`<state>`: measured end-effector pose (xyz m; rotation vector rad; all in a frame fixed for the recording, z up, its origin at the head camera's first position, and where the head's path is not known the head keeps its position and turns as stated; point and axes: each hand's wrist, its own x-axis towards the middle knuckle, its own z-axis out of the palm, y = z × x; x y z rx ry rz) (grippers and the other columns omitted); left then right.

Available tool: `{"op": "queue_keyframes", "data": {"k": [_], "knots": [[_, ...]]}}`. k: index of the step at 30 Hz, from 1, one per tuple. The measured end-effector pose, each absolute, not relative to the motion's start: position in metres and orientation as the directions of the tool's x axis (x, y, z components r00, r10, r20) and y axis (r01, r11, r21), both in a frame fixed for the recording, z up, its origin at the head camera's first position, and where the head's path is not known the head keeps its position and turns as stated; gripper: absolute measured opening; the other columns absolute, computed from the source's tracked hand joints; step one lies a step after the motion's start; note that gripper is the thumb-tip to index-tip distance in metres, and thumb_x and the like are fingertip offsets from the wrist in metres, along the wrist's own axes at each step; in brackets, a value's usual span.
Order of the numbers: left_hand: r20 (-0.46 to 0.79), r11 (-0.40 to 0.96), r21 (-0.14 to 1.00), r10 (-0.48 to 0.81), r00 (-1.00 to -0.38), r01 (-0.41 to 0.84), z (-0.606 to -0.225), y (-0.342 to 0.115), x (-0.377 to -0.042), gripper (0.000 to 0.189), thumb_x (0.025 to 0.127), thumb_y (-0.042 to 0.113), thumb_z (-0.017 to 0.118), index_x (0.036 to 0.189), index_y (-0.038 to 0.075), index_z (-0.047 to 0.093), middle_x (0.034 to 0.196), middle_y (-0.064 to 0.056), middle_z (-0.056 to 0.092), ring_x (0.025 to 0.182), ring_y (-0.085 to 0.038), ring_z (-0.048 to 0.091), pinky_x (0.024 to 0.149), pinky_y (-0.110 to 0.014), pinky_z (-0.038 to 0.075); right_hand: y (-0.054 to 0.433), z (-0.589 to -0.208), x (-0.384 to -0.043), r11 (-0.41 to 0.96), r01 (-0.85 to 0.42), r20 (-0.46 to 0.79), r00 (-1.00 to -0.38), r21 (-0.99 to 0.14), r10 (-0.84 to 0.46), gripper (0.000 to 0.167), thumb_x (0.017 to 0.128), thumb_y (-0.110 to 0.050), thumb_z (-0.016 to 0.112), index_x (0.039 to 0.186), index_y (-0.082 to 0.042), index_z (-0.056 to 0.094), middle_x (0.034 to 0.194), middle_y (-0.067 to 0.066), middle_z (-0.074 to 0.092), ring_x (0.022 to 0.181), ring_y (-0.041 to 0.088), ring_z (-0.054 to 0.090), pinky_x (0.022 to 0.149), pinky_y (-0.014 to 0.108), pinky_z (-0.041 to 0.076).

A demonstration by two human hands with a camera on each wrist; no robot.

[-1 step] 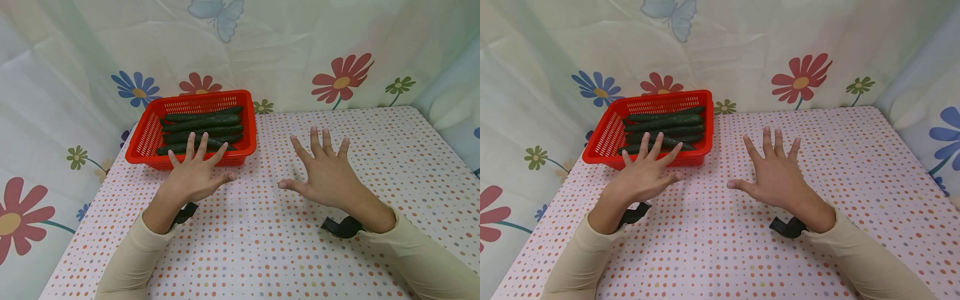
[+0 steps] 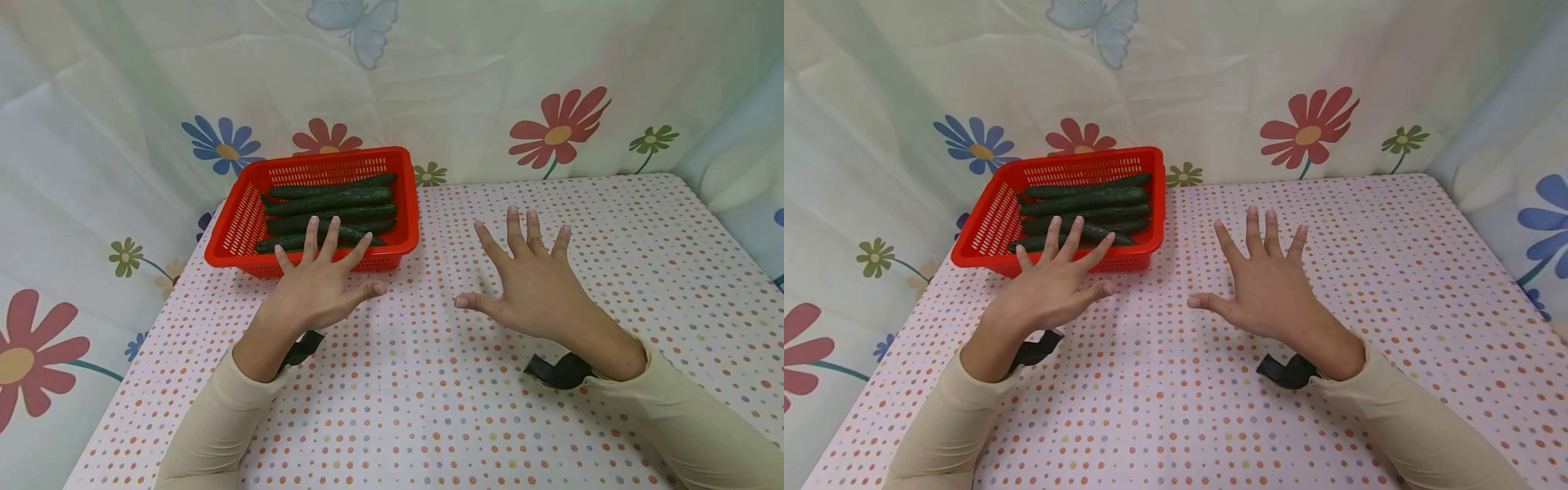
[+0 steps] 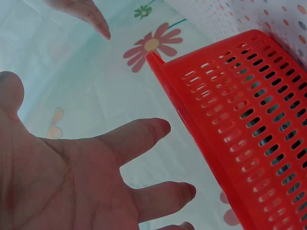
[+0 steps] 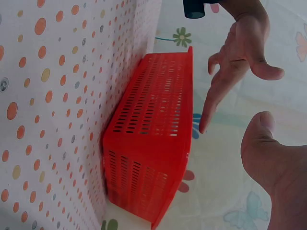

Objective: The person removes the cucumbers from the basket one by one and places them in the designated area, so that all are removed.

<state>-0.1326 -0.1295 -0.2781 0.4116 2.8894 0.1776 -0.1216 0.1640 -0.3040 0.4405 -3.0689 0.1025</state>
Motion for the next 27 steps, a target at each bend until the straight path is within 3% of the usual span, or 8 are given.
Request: {"op": "queue_keyframes", "data": {"k": [11, 14, 18, 19, 22, 23, 25, 27], "knots": [[-0.144, 0.948, 0.107, 0.312, -0.939, 0.299, -0.27, -0.145, -0.141, 0.079, 0.09, 0.076, 0.03, 0.156, 0.04, 0.007, 0.166, -0.009, -0.011, 0.15, -0.04, -0.021, 0.107, -0.08, -0.008, 0.162, -0.304, -0.12, 0.946, -0.313, 0.054, -0.95, -0.082, -0.309, 0.105, 0.082, -0.077, 0.051, 0.159, -0.015, 0.015, 0.16, 0.031, 0.004, 0.145, 0.057, 0.003, 0.105, 0.083, -0.004], [-0.095, 0.943, 0.145, 0.314, -0.945, 0.299, -0.259, -0.168, -0.151, 0.079, 0.091, 0.074, 0.029, 0.157, 0.036, 0.011, 0.166, -0.011, -0.003, 0.151, -0.042, -0.013, 0.109, -0.08, -0.003, 0.16, -0.303, -0.121, 0.939, -0.332, 0.047, -0.943, -0.093, -0.329, 0.104, 0.082, -0.077, 0.051, 0.159, -0.016, 0.014, 0.16, 0.03, 0.008, 0.145, 0.057, 0.005, 0.105, 0.083, -0.001], [-0.085, 0.931, 0.312, 0.224, -0.971, 0.188, -0.246, -0.215, -0.172, 0.077, 0.094, 0.067, 0.037, 0.158, 0.03, 0.016, 0.166, -0.012, 0.008, 0.152, -0.044, 0.001, 0.111, -0.078, 0.011, 0.154, -0.303, -0.124, 0.924, -0.369, 0.071, -0.929, -0.1, -0.363, 0.097, 0.085, -0.065, 0.06, 0.157, -0.012, 0.024, 0.155, 0.029, 0.031, 0.142, 0.054, 0.028, 0.107, 0.081, 0.013], [-0.089, 0.924, 0.354, 0.187, -0.978, 0.145, -0.245, -0.228, -0.177, 0.077, 0.095, 0.066, 0.039, 0.158, 0.028, 0.017, 0.166, -0.014, 0.011, 0.151, -0.045, 0.006, 0.111, -0.076, 0.015, 0.153, -0.303, -0.124, 0.92, -0.376, 0.089, -0.926, -0.106, -0.368, 0.093, 0.085, -0.061, 0.064, 0.156, -0.011, 0.028, 0.15, 0.029, 0.04, 0.136, 0.052, 0.04, 0.107, 0.077, 0.024], [-0.117, 0.895, 0.447, 0.057, -0.992, -0.001, -0.248, -0.266, -0.194, 0.077, 0.097, 0.062, 0.038, 0.158, 0.02, 0.019, 0.162, -0.021, 0.022, 0.147, -0.047, 0.021, 0.109, -0.071, 0.029, 0.15, -0.304, -0.122, 0.915, -0.381, 0.103, -0.924, -0.135, -0.369, 0.083, 0.086, -0.051, 0.069, 0.151, -0.008, 0.038, 0.126, 0.026, 0.064, 0.102, 0.041, 0.067, 0.081, 0.056, 0.057], [-0.13, 0.88, 0.472, 0.022, -0.991, -0.043, -0.252, -0.277, -0.199, 0.078, 0.097, 0.061, 0.038, 0.158, 0.017, 0.02, 0.159, -0.023, 0.028, 0.143, -0.048, 0.028, 0.108, -0.069, 0.033, 0.15, -0.304, -0.12, 0.915, -0.375, 0.099, -0.926, -0.149, -0.364, 0.08, 0.087, -0.049, 0.069, 0.15, -0.008, 0.041, 0.12, 0.024, 0.068, 0.09, 0.037, 0.07, 0.068, 0.047, 0.059], [-0.169, 0.835, 0.538, -0.031, -0.985, -0.119, -0.263, -0.295, -0.209, 0.078, 0.098, 0.06, 0.037, 0.158, 0.013, 0.021, 0.152, -0.027, 0.034, 0.136, -0.047, 0.037, 0.106, -0.065, 0.04, 0.15, -0.305, -0.115, 0.916, -0.363, 0.089, -0.931, -0.169, -0.353, 0.077, 0.087, -0.048, 0.069, 0.148, -0.01, 0.044, 0.108, 0.019, 0.073, 0.071, 0.029, 0.069, 0.046, 0.033, 0.049], [-0.216, 0.779, 0.6, -0.062, -0.974, -0.183, -0.275, -0.31, -0.216, 0.076, 0.098, 0.058, 0.039, 0.158, 0.013, 0.022, 0.148, -0.027, 0.038, 0.129, -0.044, 0.044, 0.102, -0.06, 0.047, 0.15, -0.306, -0.111, 0.916, -0.359, 0.074, -0.933, -0.176, -0.352, 0.075, 0.087, -0.048, 0.069, 0.148, -0.011, 0.045, 0.099, 0.014, 0.075, 0.062, 0.021, 0.065, 0.041, 0.027, 0.041]]}}
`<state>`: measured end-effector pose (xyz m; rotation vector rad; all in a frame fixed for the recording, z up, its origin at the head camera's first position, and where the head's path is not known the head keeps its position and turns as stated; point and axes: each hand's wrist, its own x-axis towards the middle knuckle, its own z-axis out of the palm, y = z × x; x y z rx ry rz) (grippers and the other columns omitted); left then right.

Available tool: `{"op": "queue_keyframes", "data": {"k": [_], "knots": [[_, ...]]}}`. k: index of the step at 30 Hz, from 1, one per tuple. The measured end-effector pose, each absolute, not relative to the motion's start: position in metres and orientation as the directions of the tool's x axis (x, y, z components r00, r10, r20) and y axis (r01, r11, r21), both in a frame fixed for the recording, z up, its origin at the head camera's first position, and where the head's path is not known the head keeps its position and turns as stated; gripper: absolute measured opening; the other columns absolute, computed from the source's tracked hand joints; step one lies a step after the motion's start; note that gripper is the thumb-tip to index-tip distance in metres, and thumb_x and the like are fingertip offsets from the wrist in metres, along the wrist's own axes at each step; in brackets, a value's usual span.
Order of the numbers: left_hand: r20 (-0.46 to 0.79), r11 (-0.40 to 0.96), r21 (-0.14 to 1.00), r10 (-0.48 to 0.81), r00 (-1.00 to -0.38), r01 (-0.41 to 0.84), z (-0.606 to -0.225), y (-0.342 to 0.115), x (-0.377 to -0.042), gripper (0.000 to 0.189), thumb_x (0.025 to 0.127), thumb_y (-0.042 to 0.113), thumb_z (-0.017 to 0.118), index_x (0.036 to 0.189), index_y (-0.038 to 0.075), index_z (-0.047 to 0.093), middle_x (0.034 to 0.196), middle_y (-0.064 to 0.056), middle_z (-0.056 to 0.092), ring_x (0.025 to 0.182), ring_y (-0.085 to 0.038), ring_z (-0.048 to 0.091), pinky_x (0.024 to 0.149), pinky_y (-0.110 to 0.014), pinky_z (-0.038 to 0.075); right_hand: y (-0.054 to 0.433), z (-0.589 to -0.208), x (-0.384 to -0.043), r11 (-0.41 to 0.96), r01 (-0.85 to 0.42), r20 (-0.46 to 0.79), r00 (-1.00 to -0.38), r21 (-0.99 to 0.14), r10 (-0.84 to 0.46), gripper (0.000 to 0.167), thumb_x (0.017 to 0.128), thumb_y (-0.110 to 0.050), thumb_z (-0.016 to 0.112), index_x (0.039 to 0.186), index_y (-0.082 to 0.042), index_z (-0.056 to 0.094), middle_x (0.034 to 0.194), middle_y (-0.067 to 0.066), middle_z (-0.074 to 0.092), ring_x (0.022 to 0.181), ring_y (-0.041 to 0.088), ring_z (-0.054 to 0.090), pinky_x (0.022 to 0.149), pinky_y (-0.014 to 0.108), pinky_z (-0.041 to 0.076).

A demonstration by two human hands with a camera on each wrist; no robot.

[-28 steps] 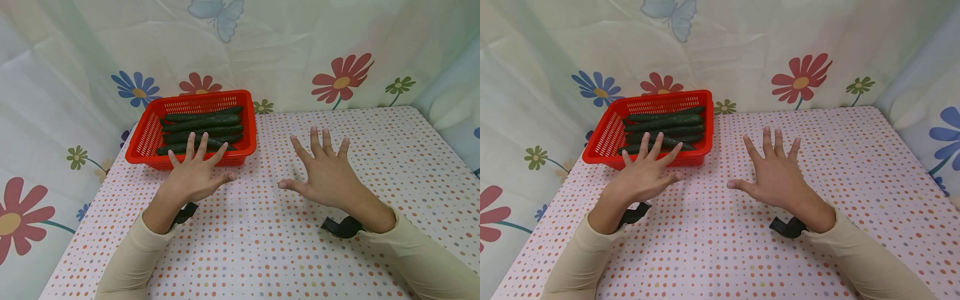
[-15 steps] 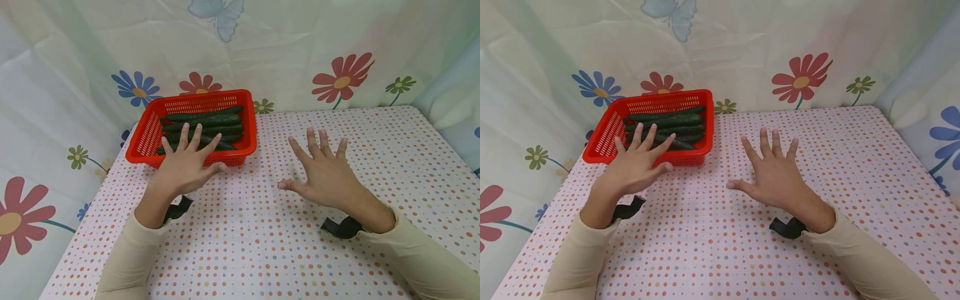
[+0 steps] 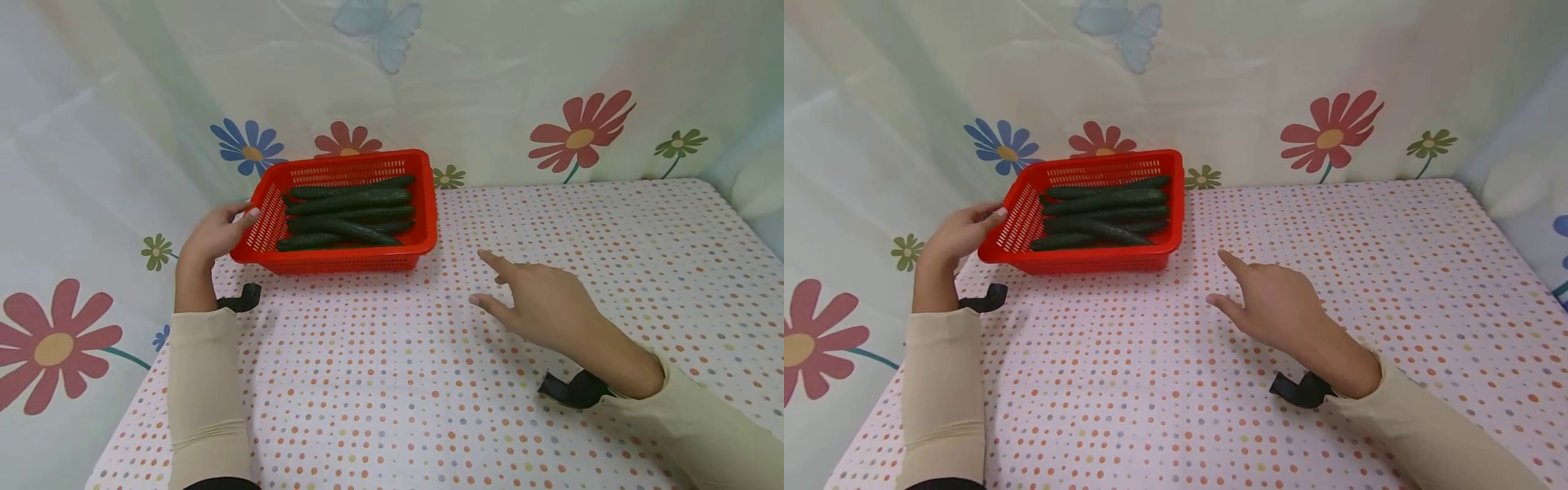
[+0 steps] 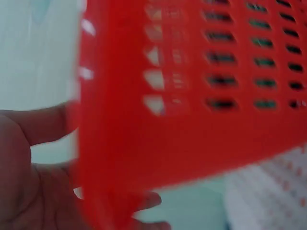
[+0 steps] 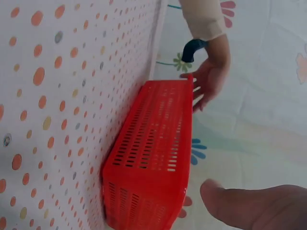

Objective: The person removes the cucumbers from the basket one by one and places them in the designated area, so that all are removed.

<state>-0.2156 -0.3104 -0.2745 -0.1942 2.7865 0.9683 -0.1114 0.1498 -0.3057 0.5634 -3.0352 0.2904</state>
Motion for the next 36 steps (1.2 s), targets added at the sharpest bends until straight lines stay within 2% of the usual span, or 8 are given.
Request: {"op": "queue_keyframes", "data": {"k": [4, 9, 15, 21, 31, 36], "knots": [[-0.268, 0.635, 0.736, -0.046, -0.962, -0.235, -0.297, -0.33, -0.229, 0.068, 0.1, 0.049, 0.045, 0.158, 0.025, 0.02, 0.152, -0.022, 0.036, 0.124, -0.04, 0.051, 0.095, -0.045, 0.055, 0.15, -0.307, -0.109, 0.911, -0.37, 0.087, -0.929, -0.181, -0.36, 0.071, 0.088, -0.047, 0.068, 0.146, -0.012, 0.047, 0.088, 0.007, 0.074, 0.051, 0.012, 0.054, 0.039, 0.025, 0.035], [-0.27, 0.487, 0.841, 0.005, -0.963, -0.234, -0.313, -0.343, -0.236, 0.064, 0.099, 0.041, 0.053, 0.156, 0.036, 0.025, 0.149, -0.015, 0.035, 0.117, -0.033, 0.056, 0.08, -0.026, 0.059, 0.148, -0.308, -0.11, 0.905, -0.386, 0.112, -0.922, -0.181, -0.371, 0.068, 0.088, -0.045, 0.068, 0.145, -0.012, 0.049, 0.078, 0.003, 0.072, 0.048, 0.01, 0.048, 0.039, 0.025, 0.033], [-0.272, 0.411, 0.881, 0.033, -0.962, -0.235, -0.322, -0.347, -0.241, 0.064, 0.1, 0.023, 0.054, 0.154, 0.04, 0.026, 0.149, -0.013, 0.031, 0.114, -0.03, 0.058, 0.079, -0.028, 0.06, 0.147, -0.309, -0.11, 0.896, -0.406, 0.145, -0.912, -0.178, -0.384, 0.068, 0.088, -0.045, 0.069, 0.144, -0.012, 0.05, 0.077, 0.003, 0.072, 0.046, 0.009, 0.045, 0.039, 0.024, 0.031], [-0.273, 0.389, 0.892, 0.059, -0.96, -0.229, -0.324, -0.344, -0.246, 0.068, 0.099, 0.009, 0.053, 0.153, 0.041, 0.028, 0.153, -0.012, 0.026, 0.12, -0.031, 0.051, 0.08, -0.028, 0.06, 0.148, -0.31, -0.111, 0.89, -0.409, 0.136, -0.911, -0.2, -0.389, 0.066, 0.088, -0.044, 0.068, 0.143, -0.011, 0.051, 0.077, 0.002, 0.071, 0.047, 0.009, 0.045, 0.039, 0.025, 0.032], [-0.258, 0.364, 0.907, 0.086, -0.962, -0.21, -0.324, -0.341, -0.25, 0.068, 0.099, 0.005, 0.048, 0.154, 0.04, 0.027, 0.155, -0.011, 0.021, 0.12, -0.03, 0.048, 0.077, -0.025, 0.059, 0.136, -0.325, -0.112, 0.871, -0.439, 0.119, -0.898, -0.22, -0.423, 0.061, 0.09, -0.041, 0.068, 0.141, -0.012, 0.053, 0.08, 0.001, 0.07, 0.046, 0.006, 0.044, 0.04, 0.023, 0.033], [-0.261, 0.353, 0.91, 0.08, -0.962, -0.217, -0.328, -0.344, -0.249, 0.069, 0.099, 0.004, 0.047, 0.153, 0.042, 0.027, 0.154, -0.01, 0.022, 0.121, -0.03, 0.048, 0.077, -0.025, 0.059, 0.128, -0.333, -0.108, 0.838, -0.5, 0.171, -0.865, -0.217, -0.472, 0.055, 0.089, -0.039, 0.069, 0.136, -0.013, 0.058, 0.081, 0.0, 0.069, 0.05, 0.005, 0.045, 0.042, 0.021, 0.033]]}}
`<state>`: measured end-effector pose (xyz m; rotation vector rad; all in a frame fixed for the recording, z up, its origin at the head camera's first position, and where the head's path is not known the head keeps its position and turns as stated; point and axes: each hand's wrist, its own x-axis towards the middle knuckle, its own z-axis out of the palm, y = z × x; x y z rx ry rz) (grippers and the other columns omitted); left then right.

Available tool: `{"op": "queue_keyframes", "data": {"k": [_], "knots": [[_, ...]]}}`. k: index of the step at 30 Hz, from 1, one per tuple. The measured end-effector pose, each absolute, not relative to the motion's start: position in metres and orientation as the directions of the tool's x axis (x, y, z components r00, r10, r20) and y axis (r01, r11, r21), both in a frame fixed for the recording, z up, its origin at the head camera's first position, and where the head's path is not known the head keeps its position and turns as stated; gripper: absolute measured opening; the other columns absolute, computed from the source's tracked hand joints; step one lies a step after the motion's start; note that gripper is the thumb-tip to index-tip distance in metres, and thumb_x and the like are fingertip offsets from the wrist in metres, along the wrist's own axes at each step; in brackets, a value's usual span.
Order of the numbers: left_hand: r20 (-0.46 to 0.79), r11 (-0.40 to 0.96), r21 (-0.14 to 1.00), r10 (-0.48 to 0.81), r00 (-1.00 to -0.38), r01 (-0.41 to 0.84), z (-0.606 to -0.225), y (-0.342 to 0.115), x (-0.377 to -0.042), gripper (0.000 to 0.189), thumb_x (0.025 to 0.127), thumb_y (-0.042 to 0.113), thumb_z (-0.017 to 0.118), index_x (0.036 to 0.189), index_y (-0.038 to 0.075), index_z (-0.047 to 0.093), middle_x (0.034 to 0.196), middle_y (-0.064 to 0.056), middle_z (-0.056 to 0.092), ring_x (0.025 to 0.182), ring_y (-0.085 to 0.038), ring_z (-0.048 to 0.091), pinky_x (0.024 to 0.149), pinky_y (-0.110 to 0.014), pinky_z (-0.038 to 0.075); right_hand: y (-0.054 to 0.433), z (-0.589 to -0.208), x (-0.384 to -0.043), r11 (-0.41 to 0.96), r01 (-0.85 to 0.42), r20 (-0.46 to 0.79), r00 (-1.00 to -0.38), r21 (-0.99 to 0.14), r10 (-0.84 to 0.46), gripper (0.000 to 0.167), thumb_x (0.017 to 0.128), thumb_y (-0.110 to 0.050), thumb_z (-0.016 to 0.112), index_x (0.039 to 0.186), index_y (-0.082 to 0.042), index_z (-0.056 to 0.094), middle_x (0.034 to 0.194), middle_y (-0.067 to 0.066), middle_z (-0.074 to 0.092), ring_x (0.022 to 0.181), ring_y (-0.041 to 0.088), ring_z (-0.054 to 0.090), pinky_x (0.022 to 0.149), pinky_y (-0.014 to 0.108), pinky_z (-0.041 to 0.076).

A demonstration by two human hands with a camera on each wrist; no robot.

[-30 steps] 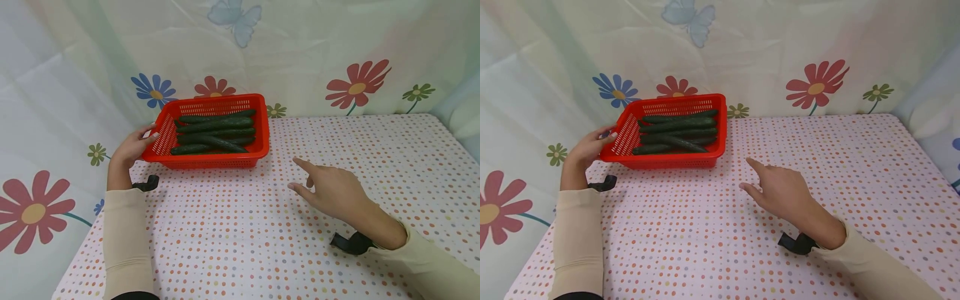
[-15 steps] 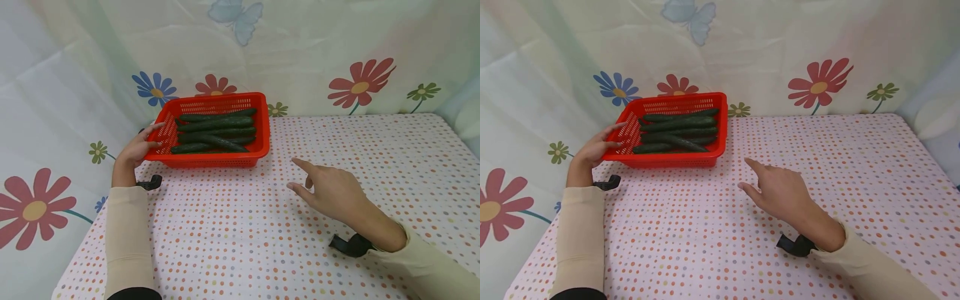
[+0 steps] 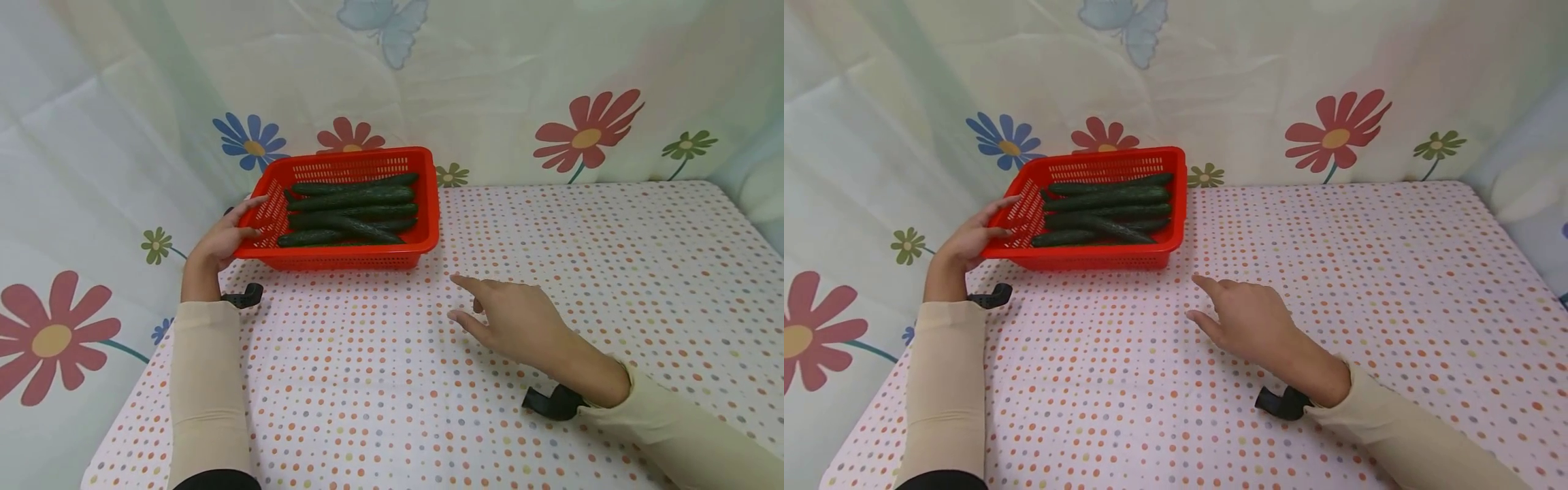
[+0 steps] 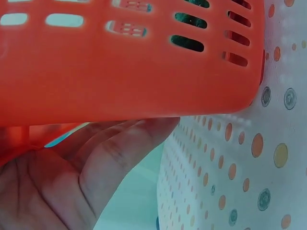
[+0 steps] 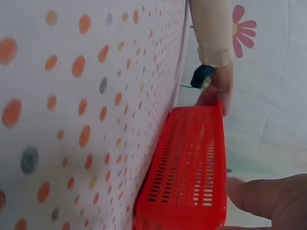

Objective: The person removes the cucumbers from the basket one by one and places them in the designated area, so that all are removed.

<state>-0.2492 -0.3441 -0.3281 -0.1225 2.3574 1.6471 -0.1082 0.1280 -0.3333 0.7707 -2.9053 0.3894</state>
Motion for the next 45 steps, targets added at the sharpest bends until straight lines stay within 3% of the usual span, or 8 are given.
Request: {"op": "queue_keyframes", "data": {"k": [8, 14, 17, 25, 33, 40, 45], "knots": [[-0.247, 0.34, 0.916, 0.065, -0.967, -0.211, -0.329, -0.343, -0.248, 0.069, 0.098, 0.002, 0.047, 0.152, 0.041, 0.029, 0.154, -0.012, 0.024, 0.124, -0.032, 0.045, 0.077, -0.024, 0.059, 0.115, -0.336, -0.111, 0.744, -0.632, 0.332, -0.765, -0.219, -0.552, 0.04, 0.085, -0.03, 0.076, 0.121, -0.015, 0.068, 0.085, -0.002, 0.071, 0.057, 0.006, 0.053, 0.045, 0.018, 0.035], [-0.243, 0.34, 0.917, 0.057, -0.968, -0.21, -0.328, -0.342, -0.248, 0.069, 0.098, 0.002, 0.049, 0.153, 0.04, 0.029, 0.156, -0.012, 0.024, 0.126, -0.034, 0.045, 0.077, -0.025, 0.059, 0.087, -0.322, -0.135, 0.611, -0.754, 0.533, -0.629, -0.242, -0.566, 0.024, 0.082, -0.017, 0.078, 0.106, -0.012, 0.074, 0.081, -0.002, 0.071, 0.062, 0.01, 0.056, 0.05, 0.02, 0.041], [-0.243, 0.336, 0.918, 0.057, -0.968, -0.211, -0.329, -0.342, -0.248, 0.069, 0.097, 0.003, 0.049, 0.152, 0.041, 0.03, 0.156, -0.012, 0.024, 0.127, -0.033, 0.045, 0.077, -0.025, 0.059, 0.066, -0.313, -0.151, 0.571, -0.777, 0.583, -0.6, -0.264, -0.547, 0.019, 0.084, -0.015, 0.077, 0.102, -0.011, 0.074, 0.084, 0.0, 0.072, 0.069, 0.014, 0.061, 0.055, 0.023, 0.047], [-0.246, 0.307, 0.928, 0.08, -0.966, -0.211, -0.33, -0.342, -0.25, 0.068, 0.098, 0.002, 0.046, 0.153, 0.039, 0.03, 0.157, -0.01, 0.022, 0.129, -0.033, 0.042, 0.076, -0.025, 0.059, 0.011, -0.303, -0.202, 0.578, -0.663, 0.465, -0.748, -0.477, -0.474, 0.013, 0.09, -0.017, 0.071, 0.101, -0.012, 0.075, 0.096, 0.003, 0.074, 0.073, 0.017, 0.061, 0.063, 0.029, 0.051], [-0.239, 0.323, 0.924, 0.078, -0.968, -0.202, -0.329, -0.343, -0.246, 0.068, 0.098, 0.003, 0.047, 0.152, 0.041, 0.031, 0.157, -0.011, 0.024, 0.127, -0.034, 0.045, 0.077, -0.025, 0.059, -0.021, -0.308, -0.238, 0.65, -0.487, 0.255, -0.869, -0.583, -0.423, 0.018, 0.092, -0.015, 0.067, 0.108, -0.008, 0.071, 0.084, 0.005, 0.071, 0.069, 0.017, 0.062, 0.064, 0.029, 0.053], [-0.227, 0.334, 0.923, 0.068, -0.971, -0.192, -0.329, -0.344, -0.247, 0.067, 0.098, 0.003, 0.047, 0.151, 0.041, 0.032, 0.155, -0.01, 0.026, 0.123, -0.031, 0.048, 0.077, -0.026, 0.059, -0.037, -0.314, -0.262, 0.795, -0.372, 0.092, -0.922, -0.479, -0.376, 0.03, 0.091, -0.014, 0.068, 0.121, -0.009, 0.066, 0.112, 0.009, 0.071, 0.09, 0.023, 0.065, 0.088, 0.04, 0.058], [-0.21, 0.339, 0.924, 0.065, -0.975, -0.177, -0.33, -0.345, -0.247, 0.067, 0.098, 0.004, 0.048, 0.151, 0.042, 0.033, 0.154, -0.01, 0.028, 0.122, -0.031, 0.049, 0.077, -0.026, 0.06, -0.042, -0.318, -0.27, 0.864, -0.336, -0.005, -0.931, -0.374, -0.365, 0.041, 0.088, -0.022, 0.073, 0.126, -0.011, 0.062, 0.123, 0.009, 0.067, 0.099, 0.025, 0.065, 0.091, 0.044, 0.057]]}}
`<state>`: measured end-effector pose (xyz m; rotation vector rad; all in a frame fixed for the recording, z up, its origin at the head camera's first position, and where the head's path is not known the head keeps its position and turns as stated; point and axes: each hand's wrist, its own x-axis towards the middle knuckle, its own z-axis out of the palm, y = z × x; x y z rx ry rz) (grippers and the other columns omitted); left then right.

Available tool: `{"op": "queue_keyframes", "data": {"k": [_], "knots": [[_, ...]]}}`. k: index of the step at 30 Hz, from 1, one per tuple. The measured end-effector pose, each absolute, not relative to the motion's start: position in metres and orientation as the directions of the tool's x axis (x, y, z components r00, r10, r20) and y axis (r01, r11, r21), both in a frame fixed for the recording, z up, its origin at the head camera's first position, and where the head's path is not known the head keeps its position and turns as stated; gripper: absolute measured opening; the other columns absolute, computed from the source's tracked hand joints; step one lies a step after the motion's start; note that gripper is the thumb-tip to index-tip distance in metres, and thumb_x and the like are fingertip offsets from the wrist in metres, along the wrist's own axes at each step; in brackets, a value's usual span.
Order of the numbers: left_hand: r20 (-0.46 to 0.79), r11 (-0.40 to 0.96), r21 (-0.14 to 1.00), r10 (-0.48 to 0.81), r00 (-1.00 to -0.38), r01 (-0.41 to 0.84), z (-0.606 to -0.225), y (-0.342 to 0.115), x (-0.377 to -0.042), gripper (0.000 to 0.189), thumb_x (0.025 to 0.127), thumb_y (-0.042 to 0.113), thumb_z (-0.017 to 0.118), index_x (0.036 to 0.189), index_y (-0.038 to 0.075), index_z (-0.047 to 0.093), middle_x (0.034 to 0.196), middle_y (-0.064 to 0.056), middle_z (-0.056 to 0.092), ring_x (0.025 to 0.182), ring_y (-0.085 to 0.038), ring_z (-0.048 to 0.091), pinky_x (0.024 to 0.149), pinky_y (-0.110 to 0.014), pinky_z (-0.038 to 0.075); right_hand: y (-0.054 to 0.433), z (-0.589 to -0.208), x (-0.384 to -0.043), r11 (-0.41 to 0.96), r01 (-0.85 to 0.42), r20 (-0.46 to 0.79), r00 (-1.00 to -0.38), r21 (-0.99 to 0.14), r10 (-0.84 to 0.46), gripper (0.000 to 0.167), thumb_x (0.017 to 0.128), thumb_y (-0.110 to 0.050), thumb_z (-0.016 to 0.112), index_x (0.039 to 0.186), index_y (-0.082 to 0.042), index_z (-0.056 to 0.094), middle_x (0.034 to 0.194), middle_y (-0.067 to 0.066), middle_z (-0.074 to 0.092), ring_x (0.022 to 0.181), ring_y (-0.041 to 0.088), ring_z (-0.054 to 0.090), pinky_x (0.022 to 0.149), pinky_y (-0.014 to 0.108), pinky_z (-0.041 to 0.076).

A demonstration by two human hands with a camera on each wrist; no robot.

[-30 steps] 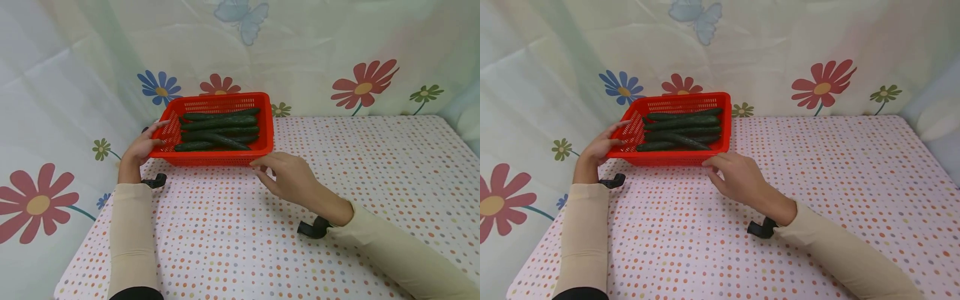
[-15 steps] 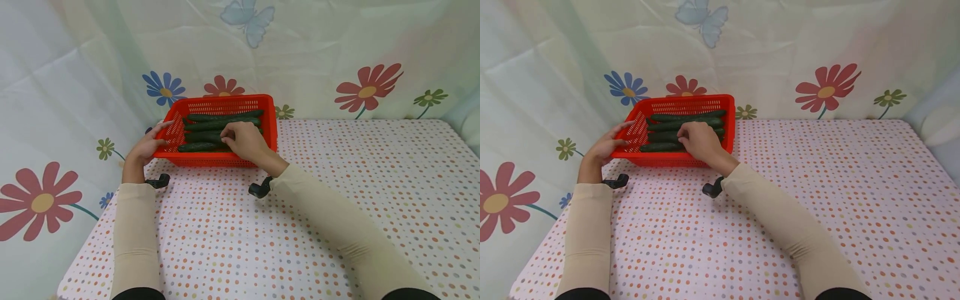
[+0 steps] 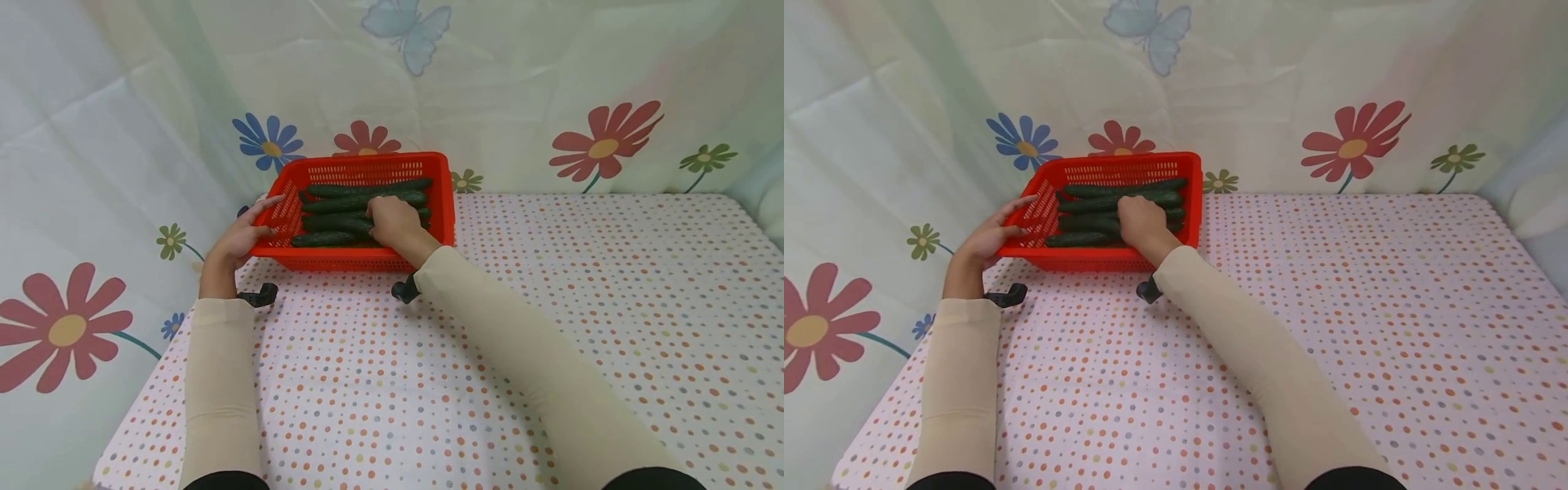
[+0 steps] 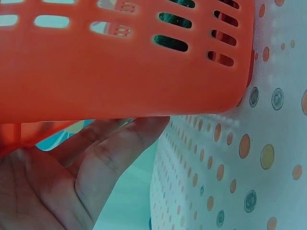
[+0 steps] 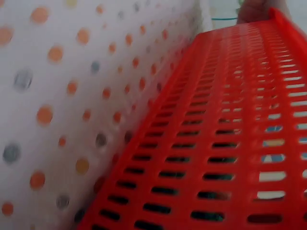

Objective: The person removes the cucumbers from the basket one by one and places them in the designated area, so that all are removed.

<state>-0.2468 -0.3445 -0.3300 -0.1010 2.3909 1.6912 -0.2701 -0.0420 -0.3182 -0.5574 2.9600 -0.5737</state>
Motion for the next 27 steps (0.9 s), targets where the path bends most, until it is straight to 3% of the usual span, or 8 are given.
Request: {"op": "queue_keyframes", "data": {"k": [4, 7, 20, 27], "knots": [[-0.203, 0.344, 0.923, 0.057, -0.978, -0.171, -0.3299, -0.3443, -0.246, 0.068, 0.098, 0.003, 0.048, 0.15, 0.043, 0.033, 0.154, -0.01, 0.027, 0.123, -0.03, 0.048, 0.078, -0.026, 0.06, -0.0411, -0.3195, -0.2708, 0.887, -0.313, -0.101, -0.925, -0.34, -0.365, 0.048, 0.087, -0.028, 0.074, 0.129, -0.011, 0.059, 0.124, 0.009, 0.065, 0.102, 0.026, 0.064, 0.092, 0.045, 0.056], [-0.208, 0.34, 0.923, 0.049, -0.977, -0.179, -0.3298, -0.3443, -0.2455, 0.068, 0.098, 0.003, 0.048, 0.15, 0.044, 0.033, 0.154, -0.01, 0.027, 0.124, -0.031, 0.048, 0.078, -0.027, 0.06, -0.0402, -0.3202, -0.2702, 0.893, -0.301, -0.146, -0.92, -0.335, -0.364, 0.043, 0.088, -0.03, 0.073, 0.124, -0.01, 0.061, 0.12, 0.008, 0.066, 0.1, 0.025, 0.063, 0.093, 0.045, 0.056], [-0.219, 0.337, 0.922, 0.051, -0.974, -0.189, -0.3287, -0.3404, -0.2448, 0.069, 0.098, 0.003, 0.047, 0.152, 0.042, 0.03, 0.157, -0.012, 0.023, 0.129, -0.035, 0.044, 0.076, -0.025, 0.059, -0.0371, -0.324, -0.2714, 0.902, -0.286, -0.164, -0.922, -0.324, -0.351, 0.027, 0.091, -0.027, 0.069, 0.112, -0.01, 0.067, 0.107, 0.006, 0.068, 0.09, 0.022, 0.063, 0.085, 0.043, 0.058], [-0.217, 0.337, 0.922, 0.046, -0.975, -0.189, -0.3286, -0.3413, -0.2452, 0.068, 0.098, 0.003, 0.046, 0.153, 0.041, 0.029, 0.158, -0.012, 0.023, 0.13, -0.036, 0.043, 0.076, -0.024, 0.059, -0.0375, -0.3232, -0.2717, 0.913, -0.245, -0.154, -0.939, -0.327, -0.308, 0.039, 0.087, -0.031, 0.073, 0.117, -0.008, 0.064, 0.106, 0.009, 0.067, 0.087, 0.025, 0.062, 0.084, 0.043, 0.058]]}}
